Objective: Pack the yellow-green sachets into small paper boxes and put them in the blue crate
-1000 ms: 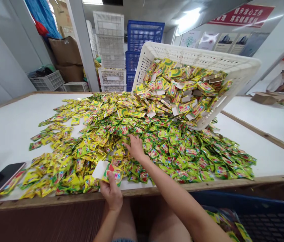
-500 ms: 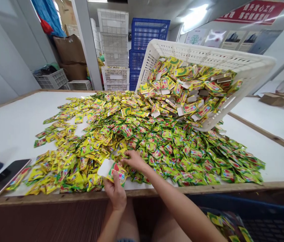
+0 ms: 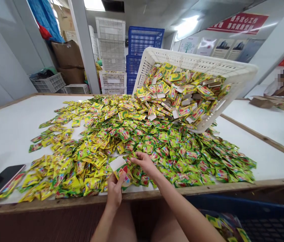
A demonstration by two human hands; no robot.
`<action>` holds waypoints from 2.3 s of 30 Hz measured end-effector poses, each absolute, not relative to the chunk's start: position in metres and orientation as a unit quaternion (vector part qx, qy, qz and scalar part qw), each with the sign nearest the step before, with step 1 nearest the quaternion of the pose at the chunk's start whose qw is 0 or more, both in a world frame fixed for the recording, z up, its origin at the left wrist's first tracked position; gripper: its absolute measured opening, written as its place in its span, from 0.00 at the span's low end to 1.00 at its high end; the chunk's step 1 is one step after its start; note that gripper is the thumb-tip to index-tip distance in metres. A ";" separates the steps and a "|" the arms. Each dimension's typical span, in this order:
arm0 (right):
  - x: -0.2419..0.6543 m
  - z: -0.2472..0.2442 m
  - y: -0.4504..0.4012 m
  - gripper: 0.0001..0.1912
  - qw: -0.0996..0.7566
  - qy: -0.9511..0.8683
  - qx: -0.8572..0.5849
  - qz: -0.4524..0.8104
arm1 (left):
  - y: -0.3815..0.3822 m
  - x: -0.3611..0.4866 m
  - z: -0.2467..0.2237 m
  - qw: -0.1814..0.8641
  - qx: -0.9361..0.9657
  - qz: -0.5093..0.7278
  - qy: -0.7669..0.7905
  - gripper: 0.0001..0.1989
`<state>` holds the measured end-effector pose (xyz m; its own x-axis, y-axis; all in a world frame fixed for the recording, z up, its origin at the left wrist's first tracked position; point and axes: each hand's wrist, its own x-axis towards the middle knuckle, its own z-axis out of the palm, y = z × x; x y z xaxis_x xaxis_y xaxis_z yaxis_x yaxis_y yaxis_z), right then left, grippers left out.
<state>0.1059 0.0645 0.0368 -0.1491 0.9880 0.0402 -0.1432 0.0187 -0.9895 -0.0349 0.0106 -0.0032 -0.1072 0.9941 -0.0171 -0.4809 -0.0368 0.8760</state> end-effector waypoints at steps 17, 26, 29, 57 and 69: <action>0.112 0.020 -0.020 0.17 0.657 -0.328 -0.446 0.512 | -0.027 -0.023 0.025 0.687 0.225 0.593 0.355 0.22; 0.122 0.021 -0.027 0.18 0.656 -0.381 -0.431 0.489 | -0.026 -0.005 0.021 0.680 0.326 0.535 0.380 0.22; 0.118 0.022 -0.031 0.17 0.656 -0.351 -0.446 0.498 | -0.026 0.001 0.018 0.666 0.347 0.532 0.392 0.20; 0.155 0.095 0.003 0.14 0.251 -0.824 -0.484 0.152 | 0.007 0.009 0.010 0.618 0.547 0.455 0.334 0.18; 0.145 0.082 0.006 0.03 0.265 -0.808 -0.521 0.072 | 0.011 0.005 0.008 0.643 0.503 0.475 0.330 0.19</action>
